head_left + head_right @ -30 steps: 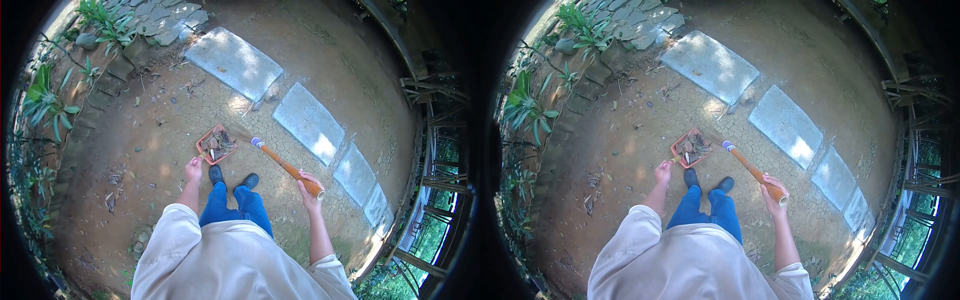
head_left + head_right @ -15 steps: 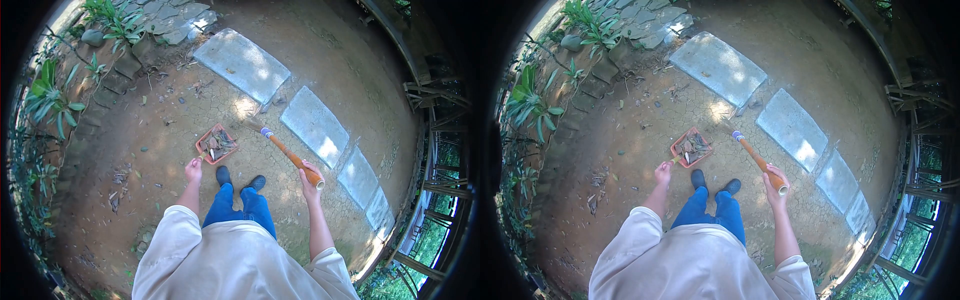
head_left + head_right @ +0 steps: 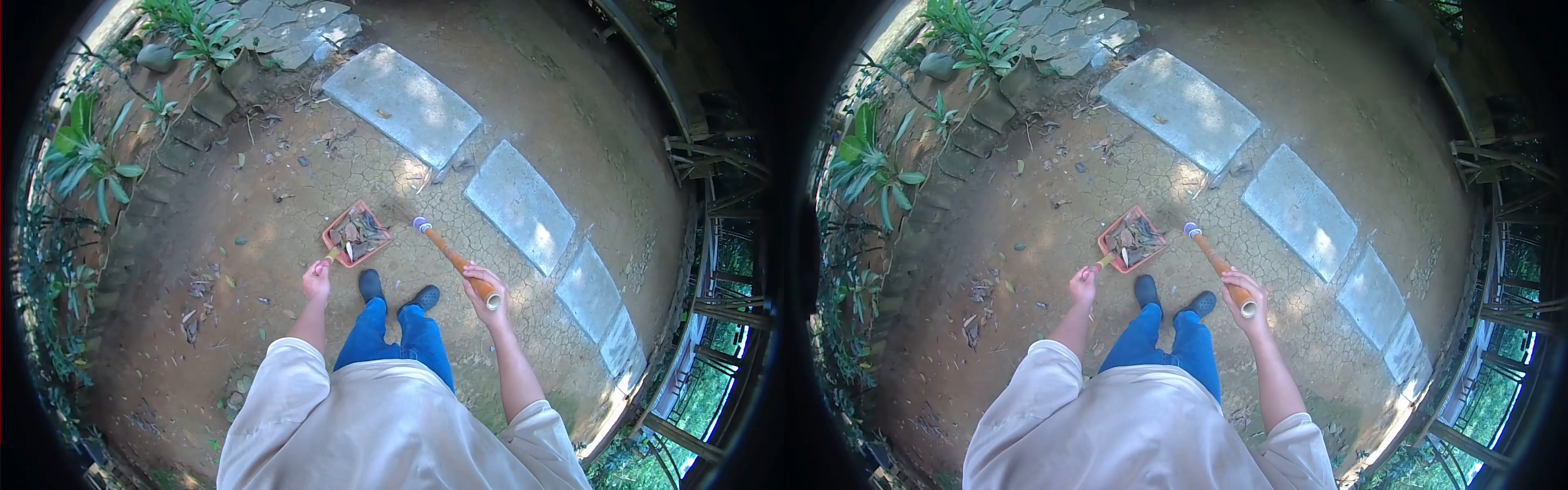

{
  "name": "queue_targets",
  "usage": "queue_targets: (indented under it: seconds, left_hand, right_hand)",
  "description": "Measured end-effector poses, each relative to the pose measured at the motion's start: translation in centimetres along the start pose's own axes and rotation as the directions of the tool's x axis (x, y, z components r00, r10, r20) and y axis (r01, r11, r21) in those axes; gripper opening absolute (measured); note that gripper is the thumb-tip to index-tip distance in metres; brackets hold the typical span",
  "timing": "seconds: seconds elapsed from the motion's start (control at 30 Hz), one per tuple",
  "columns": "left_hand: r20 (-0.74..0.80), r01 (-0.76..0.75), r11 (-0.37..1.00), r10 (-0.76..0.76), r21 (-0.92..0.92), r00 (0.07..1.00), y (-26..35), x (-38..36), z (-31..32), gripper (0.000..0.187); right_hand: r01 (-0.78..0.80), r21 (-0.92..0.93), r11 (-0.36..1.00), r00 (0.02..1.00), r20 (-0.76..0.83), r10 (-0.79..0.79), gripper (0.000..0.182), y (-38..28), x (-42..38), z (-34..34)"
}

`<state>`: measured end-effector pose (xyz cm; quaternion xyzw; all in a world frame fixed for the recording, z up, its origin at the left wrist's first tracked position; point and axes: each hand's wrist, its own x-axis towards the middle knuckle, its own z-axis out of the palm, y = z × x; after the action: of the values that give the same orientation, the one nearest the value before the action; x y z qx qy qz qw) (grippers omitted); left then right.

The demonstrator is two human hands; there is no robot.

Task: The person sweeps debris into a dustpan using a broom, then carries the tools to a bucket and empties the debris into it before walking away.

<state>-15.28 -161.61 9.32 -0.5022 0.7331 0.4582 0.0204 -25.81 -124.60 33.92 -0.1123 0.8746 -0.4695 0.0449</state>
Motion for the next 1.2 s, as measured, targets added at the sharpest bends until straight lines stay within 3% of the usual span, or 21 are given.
queue_targets:
  seconds: [0.17, 0.27, 0.67, 0.9, 1.03, 1.2]
  left_hand:
    - [-0.002, 0.014, 1.000, -0.014, 0.004, 1.000, -0.4, 0.2, 0.5, 0.046]
    - [0.005, 0.034, 0.999, -0.034, -0.017, 0.999, -0.4, 0.3, 0.5, 0.044]
    - [0.008, 0.036, 0.996, -0.035, -0.076, 0.999, -3.4, 2.3, 1.6, 0.046]
    - [-0.029, 0.031, 0.995, -0.028, 0.099, 0.999, 2.8, -0.4, 0.0, 0.045]
    - [-0.019, 0.022, 0.997, -0.021, 0.076, 1.000, 2.6, -0.2, 0.2, 0.044]
    - [-0.025, -0.016, 0.997, 0.018, 0.077, 1.000, 2.4, -0.5, 0.2, 0.043]
  right_hand:
    - [-0.103, 0.216, 0.971, 0.988, -0.089, 0.125, 0.021, -0.9, -1.4, -2.4]
    - [-0.113, 0.229, 0.967, 0.979, -0.142, 0.148, 0.021, -2.6, -1.9, -3.8]
    - [-0.074, 0.046, 0.996, 0.982, -0.171, 0.081, 0.022, -2.1, -1.3, -5.9]
    - [0.058, -0.072, 0.996, 0.997, -0.054, -0.062, 0.022, -0.9, -1.0, -2.3]
    - [0.000, 0.030, 1.000, 0.998, 0.067, -0.002, 0.022, -1.5, -1.8, -1.4]
    - [-0.110, 0.096, 0.989, 0.993, -0.026, 0.113, 0.024, -2.3, -2.8, -2.9]
